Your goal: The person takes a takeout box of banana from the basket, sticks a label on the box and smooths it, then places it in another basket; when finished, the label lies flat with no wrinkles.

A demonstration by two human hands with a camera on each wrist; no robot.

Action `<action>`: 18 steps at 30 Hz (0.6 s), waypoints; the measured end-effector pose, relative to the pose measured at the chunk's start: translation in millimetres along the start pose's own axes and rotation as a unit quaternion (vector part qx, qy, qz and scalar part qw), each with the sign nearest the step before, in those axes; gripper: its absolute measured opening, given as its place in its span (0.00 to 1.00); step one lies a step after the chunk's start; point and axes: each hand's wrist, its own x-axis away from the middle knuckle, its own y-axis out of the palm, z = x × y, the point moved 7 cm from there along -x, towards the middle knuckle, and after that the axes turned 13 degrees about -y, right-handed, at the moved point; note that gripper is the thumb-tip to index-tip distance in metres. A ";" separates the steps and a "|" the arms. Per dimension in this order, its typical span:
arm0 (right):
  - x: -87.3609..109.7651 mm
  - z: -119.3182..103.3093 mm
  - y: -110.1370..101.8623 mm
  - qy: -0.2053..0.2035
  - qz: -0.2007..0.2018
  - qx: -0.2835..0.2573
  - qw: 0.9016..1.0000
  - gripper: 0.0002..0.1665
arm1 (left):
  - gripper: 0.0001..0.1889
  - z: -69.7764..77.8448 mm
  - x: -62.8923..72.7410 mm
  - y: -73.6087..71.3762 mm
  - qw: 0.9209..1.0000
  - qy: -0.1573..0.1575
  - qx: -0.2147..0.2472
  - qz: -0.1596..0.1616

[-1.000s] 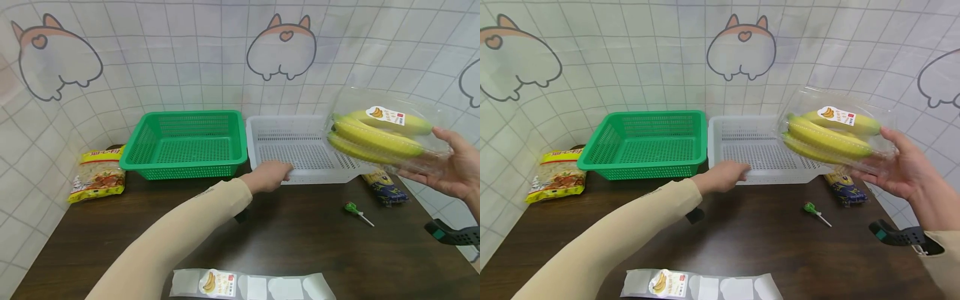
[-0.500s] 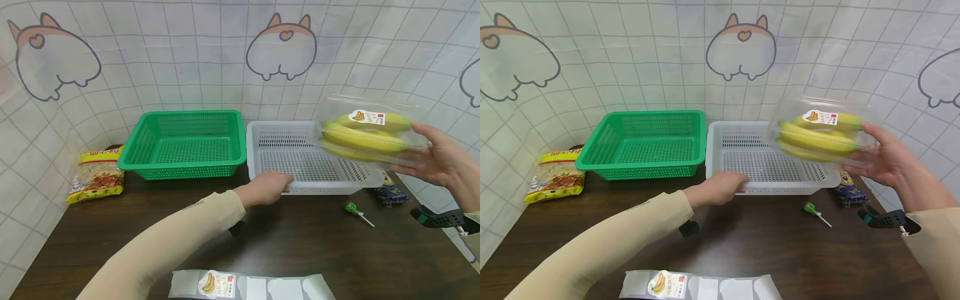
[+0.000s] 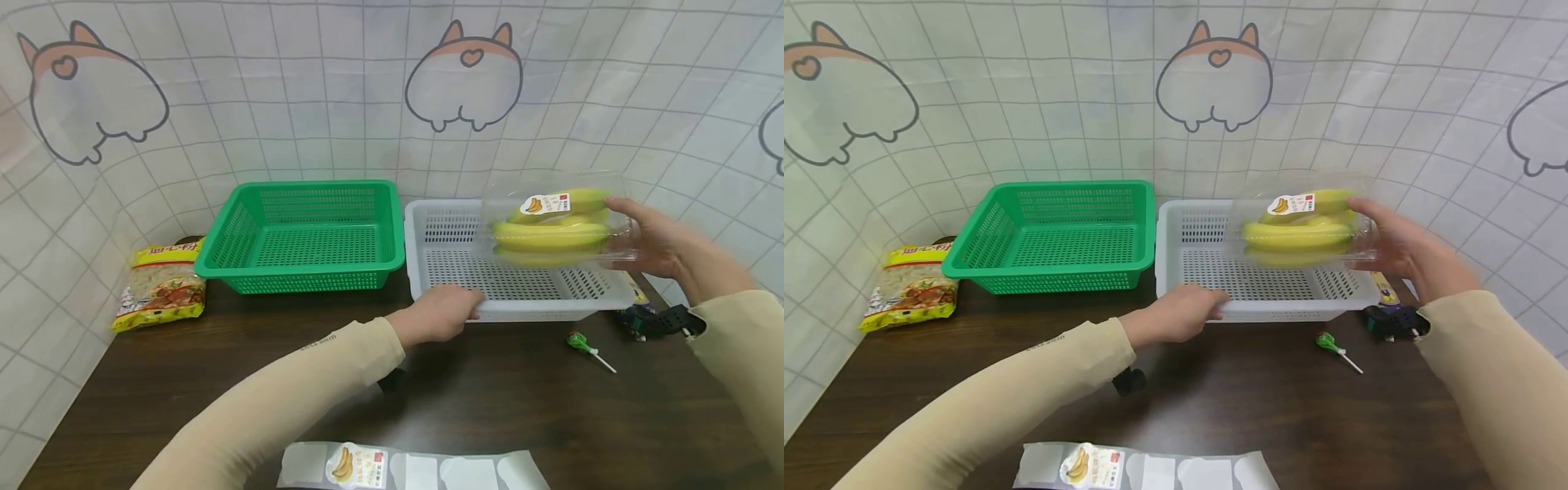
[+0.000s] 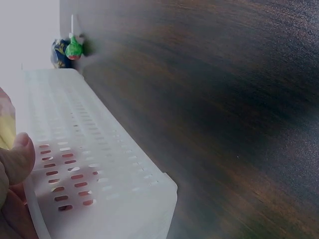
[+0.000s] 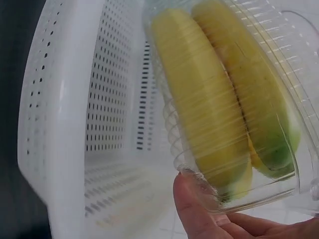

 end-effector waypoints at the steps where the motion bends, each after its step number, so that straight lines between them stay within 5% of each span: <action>1: -4.1 -0.6 4.2 0.000 -0.008 0.019 1.000 0.55 | 0.10 -0.1 0.1 -0.5 1.000 -0.001 -0.004 0.004; 6: -20.3 -5.0 24.6 0.000 -0.047 0.081 0.996 0.60 | 0.08 -1.3 -0.8 -0.1 1.000 -0.005 -0.008 0.010; 18: -40.8 -1.5 60.1 0.019 -0.067 0.106 0.992 0.60 | 0.06 -1.6 2.1 -1.9 1.000 -0.011 -0.004 0.003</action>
